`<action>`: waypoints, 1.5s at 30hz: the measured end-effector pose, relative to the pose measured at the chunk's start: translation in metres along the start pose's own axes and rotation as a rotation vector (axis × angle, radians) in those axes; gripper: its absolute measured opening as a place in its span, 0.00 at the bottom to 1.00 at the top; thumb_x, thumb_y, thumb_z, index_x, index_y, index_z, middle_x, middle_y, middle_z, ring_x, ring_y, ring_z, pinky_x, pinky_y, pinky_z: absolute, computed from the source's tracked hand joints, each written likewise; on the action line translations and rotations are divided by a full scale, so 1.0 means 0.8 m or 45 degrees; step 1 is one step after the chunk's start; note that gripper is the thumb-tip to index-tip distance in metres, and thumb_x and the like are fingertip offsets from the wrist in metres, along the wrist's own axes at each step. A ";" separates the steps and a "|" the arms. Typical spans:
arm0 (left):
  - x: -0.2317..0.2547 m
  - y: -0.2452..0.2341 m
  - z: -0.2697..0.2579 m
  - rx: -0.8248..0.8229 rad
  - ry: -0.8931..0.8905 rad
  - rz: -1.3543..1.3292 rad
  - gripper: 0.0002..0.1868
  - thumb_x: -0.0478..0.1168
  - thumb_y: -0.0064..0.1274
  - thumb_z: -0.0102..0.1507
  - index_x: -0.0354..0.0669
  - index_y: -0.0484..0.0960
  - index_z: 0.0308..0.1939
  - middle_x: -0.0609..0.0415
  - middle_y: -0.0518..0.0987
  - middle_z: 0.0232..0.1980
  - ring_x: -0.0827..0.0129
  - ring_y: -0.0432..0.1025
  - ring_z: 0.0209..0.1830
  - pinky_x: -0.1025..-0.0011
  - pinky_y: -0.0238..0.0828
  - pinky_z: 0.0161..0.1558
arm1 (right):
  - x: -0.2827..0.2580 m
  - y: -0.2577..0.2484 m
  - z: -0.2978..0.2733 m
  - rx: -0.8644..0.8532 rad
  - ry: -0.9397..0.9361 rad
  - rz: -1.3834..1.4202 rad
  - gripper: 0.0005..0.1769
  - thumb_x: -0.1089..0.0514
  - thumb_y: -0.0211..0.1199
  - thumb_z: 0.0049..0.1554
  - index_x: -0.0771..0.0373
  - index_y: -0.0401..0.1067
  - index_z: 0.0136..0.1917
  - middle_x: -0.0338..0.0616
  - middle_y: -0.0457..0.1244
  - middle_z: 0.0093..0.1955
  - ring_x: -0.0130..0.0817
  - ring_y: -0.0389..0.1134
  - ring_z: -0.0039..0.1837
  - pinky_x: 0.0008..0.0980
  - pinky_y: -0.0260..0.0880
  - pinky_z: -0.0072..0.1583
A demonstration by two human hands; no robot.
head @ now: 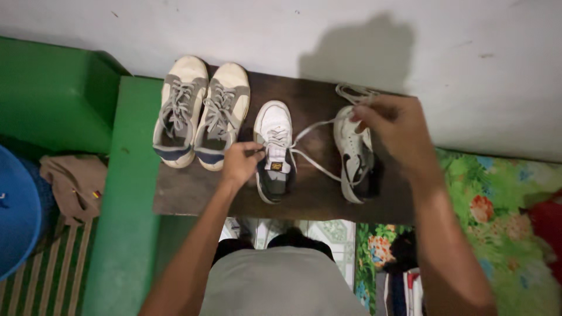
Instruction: The person removes the laces from a white sneaker and then re-laces it by threading the laces through the eyelets and tying a knot. The task is performed on a wooden table with other shoes nearby.
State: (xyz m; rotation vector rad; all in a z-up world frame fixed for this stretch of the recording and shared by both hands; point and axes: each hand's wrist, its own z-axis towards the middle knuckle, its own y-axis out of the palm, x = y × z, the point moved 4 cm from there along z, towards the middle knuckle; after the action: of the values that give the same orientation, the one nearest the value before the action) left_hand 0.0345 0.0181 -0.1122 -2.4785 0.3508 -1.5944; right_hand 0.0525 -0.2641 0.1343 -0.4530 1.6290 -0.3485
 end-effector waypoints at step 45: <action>-0.021 0.008 -0.012 0.021 0.018 -0.427 0.13 0.34 0.53 0.63 0.36 0.85 0.51 0.56 0.83 0.34 0.78 0.70 0.25 0.76 0.68 0.27 | 0.103 0.230 0.041 -0.465 -0.284 -0.448 0.07 0.62 0.67 0.56 0.65 0.79 0.48 0.47 0.73 0.40 0.28 0.76 0.41 0.27 0.74 0.46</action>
State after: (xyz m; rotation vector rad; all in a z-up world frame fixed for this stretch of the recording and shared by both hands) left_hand 0.0184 0.0167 -0.1243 -2.6206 -0.0830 -1.7220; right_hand 0.0628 -0.1425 -0.0294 -1.0271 1.3931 -0.2488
